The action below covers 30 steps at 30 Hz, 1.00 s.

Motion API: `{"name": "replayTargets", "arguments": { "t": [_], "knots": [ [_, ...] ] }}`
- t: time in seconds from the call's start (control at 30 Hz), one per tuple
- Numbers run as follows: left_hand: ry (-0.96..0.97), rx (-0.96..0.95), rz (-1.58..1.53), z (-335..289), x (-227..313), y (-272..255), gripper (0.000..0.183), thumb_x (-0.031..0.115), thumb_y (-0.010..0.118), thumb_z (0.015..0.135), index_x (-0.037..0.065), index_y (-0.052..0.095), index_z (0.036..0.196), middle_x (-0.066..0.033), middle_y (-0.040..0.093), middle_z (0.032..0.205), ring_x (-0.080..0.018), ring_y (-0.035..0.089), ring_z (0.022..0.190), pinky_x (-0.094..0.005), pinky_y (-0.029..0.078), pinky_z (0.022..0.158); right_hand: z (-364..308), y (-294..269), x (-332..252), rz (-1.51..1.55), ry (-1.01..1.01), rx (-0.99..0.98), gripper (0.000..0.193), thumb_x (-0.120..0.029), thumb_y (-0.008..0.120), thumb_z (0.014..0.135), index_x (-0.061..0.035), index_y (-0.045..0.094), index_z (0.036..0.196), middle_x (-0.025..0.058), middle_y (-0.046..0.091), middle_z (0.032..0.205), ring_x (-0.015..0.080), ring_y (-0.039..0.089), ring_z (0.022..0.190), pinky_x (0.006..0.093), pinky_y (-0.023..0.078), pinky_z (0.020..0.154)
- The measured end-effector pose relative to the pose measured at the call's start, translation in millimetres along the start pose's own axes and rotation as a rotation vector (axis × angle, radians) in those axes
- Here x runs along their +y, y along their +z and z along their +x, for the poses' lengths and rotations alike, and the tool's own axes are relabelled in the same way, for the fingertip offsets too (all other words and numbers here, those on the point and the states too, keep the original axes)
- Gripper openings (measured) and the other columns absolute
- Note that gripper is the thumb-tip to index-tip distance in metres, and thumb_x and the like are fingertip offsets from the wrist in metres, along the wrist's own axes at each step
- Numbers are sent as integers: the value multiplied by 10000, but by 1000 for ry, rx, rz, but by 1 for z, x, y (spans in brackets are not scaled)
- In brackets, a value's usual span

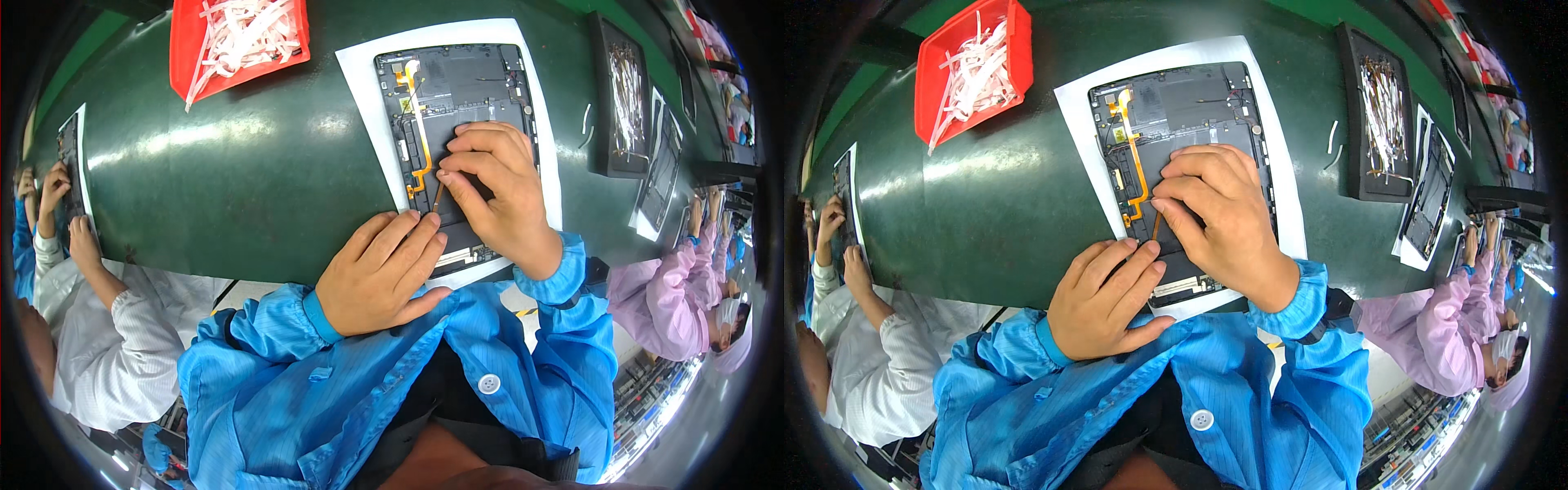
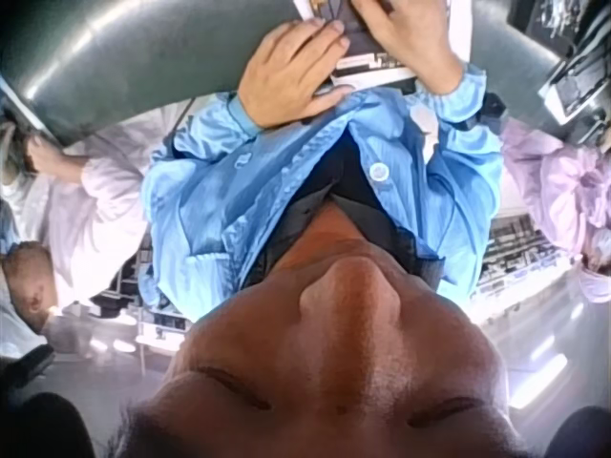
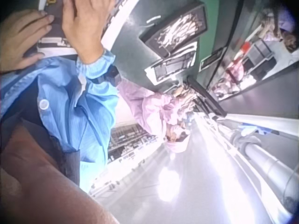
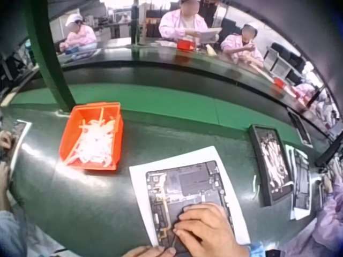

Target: The person assembles internal ribbon cables and electronic components into a tablet chassis by hand, taking the components from a component tray.

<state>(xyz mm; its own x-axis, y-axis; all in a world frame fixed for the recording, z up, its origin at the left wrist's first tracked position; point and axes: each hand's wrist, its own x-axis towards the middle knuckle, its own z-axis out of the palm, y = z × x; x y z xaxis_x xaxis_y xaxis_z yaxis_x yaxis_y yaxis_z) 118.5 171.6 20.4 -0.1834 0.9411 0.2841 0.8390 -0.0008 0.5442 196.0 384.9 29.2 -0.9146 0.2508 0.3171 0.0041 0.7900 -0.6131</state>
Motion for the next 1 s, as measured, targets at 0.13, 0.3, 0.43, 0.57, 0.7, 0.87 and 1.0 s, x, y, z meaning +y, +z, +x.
{"name": "replayTargets", "arguments": {
  "t": [0.13,0.3,0.43,0.57,0.7,0.87,1.0],
  "knots": [
    [1,-6,29,1,0,0,603,431,809,801,-6,682,1197,-158,657,1324,-325,577,1231,-470,508,1014,1,2,1,7,-5,7,166,-36,807,781,-54,737,931,71,680,1049,290,646,1090,439,455,977],
    [-1,-11,35,2,1,0,596,432,808,804,-5,688,1190,-156,658,1322,-322,576,1232,-468,507,1017,0,1,2,7,-9,1,171,-31,808,776,-55,737,929,71,677,1043,287,645,1089,440,455,973],
    [-1,-8,33,1,2,0,587,429,804,810,-7,688,1186,-154,655,1327,-320,577,1230,-468,507,1015,0,1,1,5,-11,5,170,-28,807,775,-53,734,926,78,675,1035,289,644,1088,440,455,971],
    [6,-2,49,1,2,0,583,428,801,816,-7,686,1187,-154,654,1328,-321,577,1231,-470,506,1013,-1,2,1,-25,-33,7,202,-31,809,774,-48,722,956,87,672,1051,296,642,1094,446,457,985],
    [6,-3,57,2,3,0,579,402,811,806,-8,681,1193,-159,657,1301,-328,582,1224,-472,508,1010,-4,1,-2,-103,-58,32,295,-79,820,774,-42,697,1040,101,655,1123,309,615,1164,489,426,1056],
    [16,29,73,2,4,5,566,336,843,774,-14,676,1187,-164,659,1279,-339,602,1191,-482,520,993,-13,-9,-11,-147,17,-129,518,-195,830,762,-29,631,1210,144,587,1297,352,511,1333,573,314,1165],
    [25,45,66,6,5,4,553,306,859,749,-17,682,1162,-167,657,1278,-350,609,1174,-496,524,984,-6,-14,-8,-177,28,-77,545,-204,826,767,-17,619,1236,160,578,1316,368,501,1346,567,315,1168]
  ]
}}
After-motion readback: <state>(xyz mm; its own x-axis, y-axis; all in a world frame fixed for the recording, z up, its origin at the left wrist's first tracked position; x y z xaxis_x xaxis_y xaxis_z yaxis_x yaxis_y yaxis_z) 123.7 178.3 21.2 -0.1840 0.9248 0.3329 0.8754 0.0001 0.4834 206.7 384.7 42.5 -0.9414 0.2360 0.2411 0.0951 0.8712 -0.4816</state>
